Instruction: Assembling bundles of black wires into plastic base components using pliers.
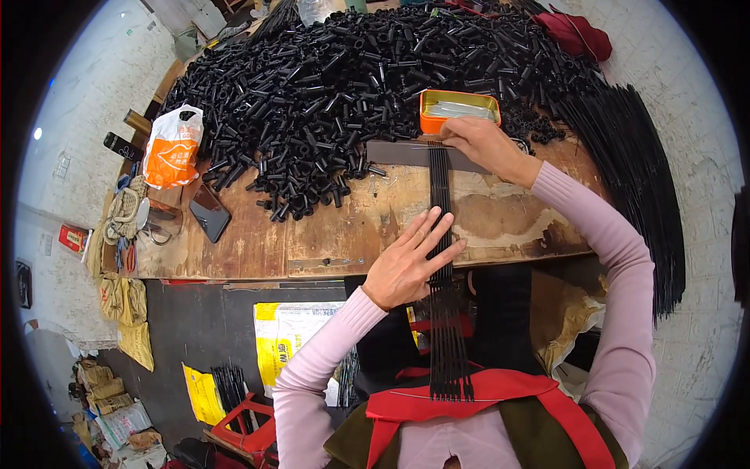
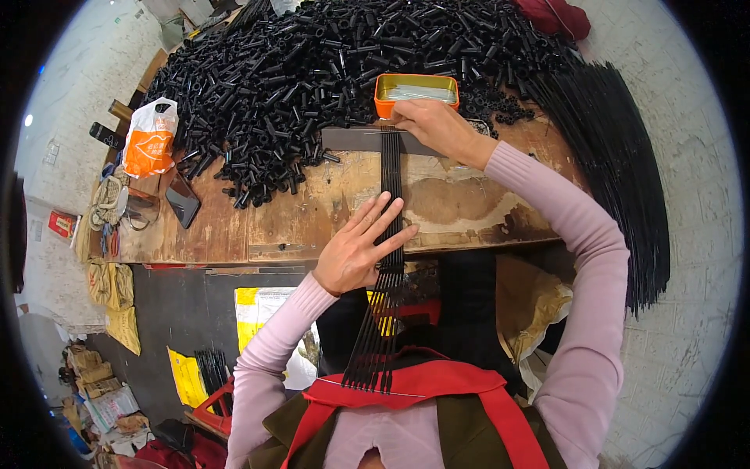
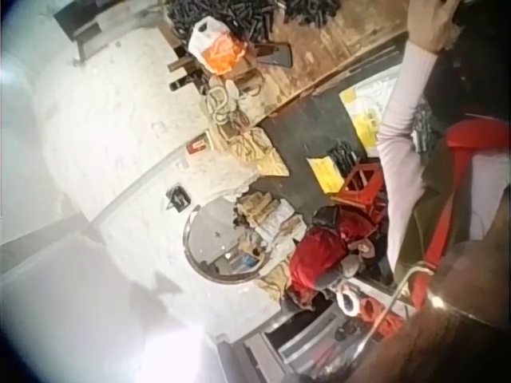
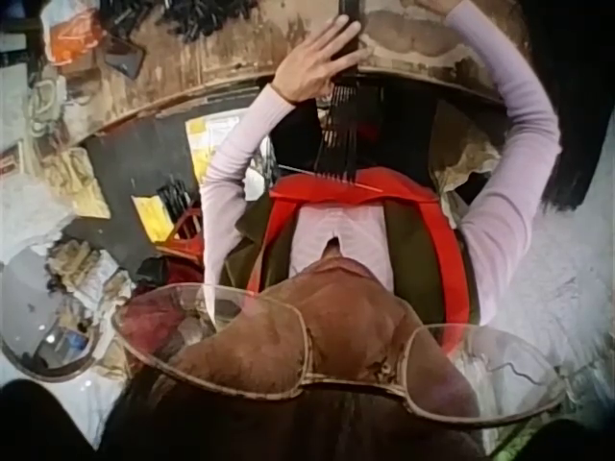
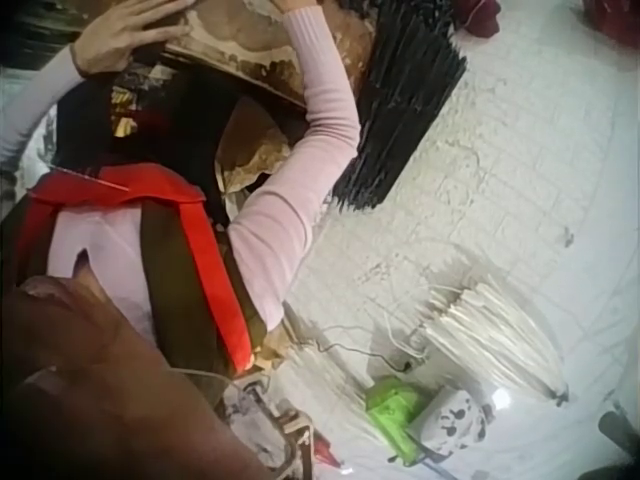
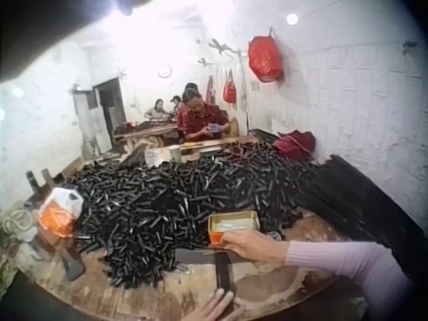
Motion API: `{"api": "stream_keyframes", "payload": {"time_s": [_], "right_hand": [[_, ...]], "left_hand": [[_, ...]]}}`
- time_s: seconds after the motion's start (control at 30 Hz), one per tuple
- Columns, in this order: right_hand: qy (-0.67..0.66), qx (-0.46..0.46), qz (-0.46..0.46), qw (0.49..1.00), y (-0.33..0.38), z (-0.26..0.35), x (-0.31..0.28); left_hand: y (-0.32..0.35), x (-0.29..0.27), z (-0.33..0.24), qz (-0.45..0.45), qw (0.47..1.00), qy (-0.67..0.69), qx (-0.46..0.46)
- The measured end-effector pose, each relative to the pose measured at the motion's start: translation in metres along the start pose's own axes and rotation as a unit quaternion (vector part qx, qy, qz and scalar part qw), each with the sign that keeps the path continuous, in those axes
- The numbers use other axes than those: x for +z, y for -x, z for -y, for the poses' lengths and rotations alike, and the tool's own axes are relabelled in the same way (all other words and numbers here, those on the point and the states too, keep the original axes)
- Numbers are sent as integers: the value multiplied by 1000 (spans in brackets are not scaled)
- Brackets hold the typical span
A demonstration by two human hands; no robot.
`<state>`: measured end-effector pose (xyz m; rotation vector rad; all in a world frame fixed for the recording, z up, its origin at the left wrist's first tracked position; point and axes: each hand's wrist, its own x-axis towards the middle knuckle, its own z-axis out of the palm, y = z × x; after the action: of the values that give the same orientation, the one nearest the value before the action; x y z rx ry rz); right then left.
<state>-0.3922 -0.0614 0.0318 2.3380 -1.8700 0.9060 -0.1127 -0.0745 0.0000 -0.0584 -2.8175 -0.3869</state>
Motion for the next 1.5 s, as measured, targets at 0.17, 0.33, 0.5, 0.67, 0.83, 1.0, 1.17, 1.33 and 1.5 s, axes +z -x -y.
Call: {"api": "stream_keyframes", "payload": {"time_s": [0.17, 0.33, 0.5, 0.67, 0.83, 1.0, 1.17, 1.33, 1.5], "right_hand": [[60, 31, -10, 998, 7, -1, -4], [105, 63, 91, 988, 14, -11, -21], [75, 31, 49, 995, 12, -8, -21], [43, 11, 42, 998, 13, -8, -14], [20, 12, 25, 999, 8, -2, -13], [51, 72, 61, 994, 9, -2, -23], [50, 111, 123, 985, 9, -7, -26], [-185, 124, 206, 953, 24, 72, -96], [-430, 167, 247, 853, 84, 172, -18]], "left_hand": [[-1, -2, 0, 0, 1000, 3, 3], [-1, -3, 1, -5, 1000, 1, 5], [-1, -3, 1, -3, 1000, -1, 5], [3, 2, 2, 4, 999, -35, 26], [3, 4, 2, 8, 999, -39, 26], [4, -3, 1, 9, 999, -44, 22], [-5, -8, -9, 28, 996, -85, 7], [-3, -60, 11, -22, 986, -58, -153], [-56, 5, 87, -85, 987, 122, 68]]}}
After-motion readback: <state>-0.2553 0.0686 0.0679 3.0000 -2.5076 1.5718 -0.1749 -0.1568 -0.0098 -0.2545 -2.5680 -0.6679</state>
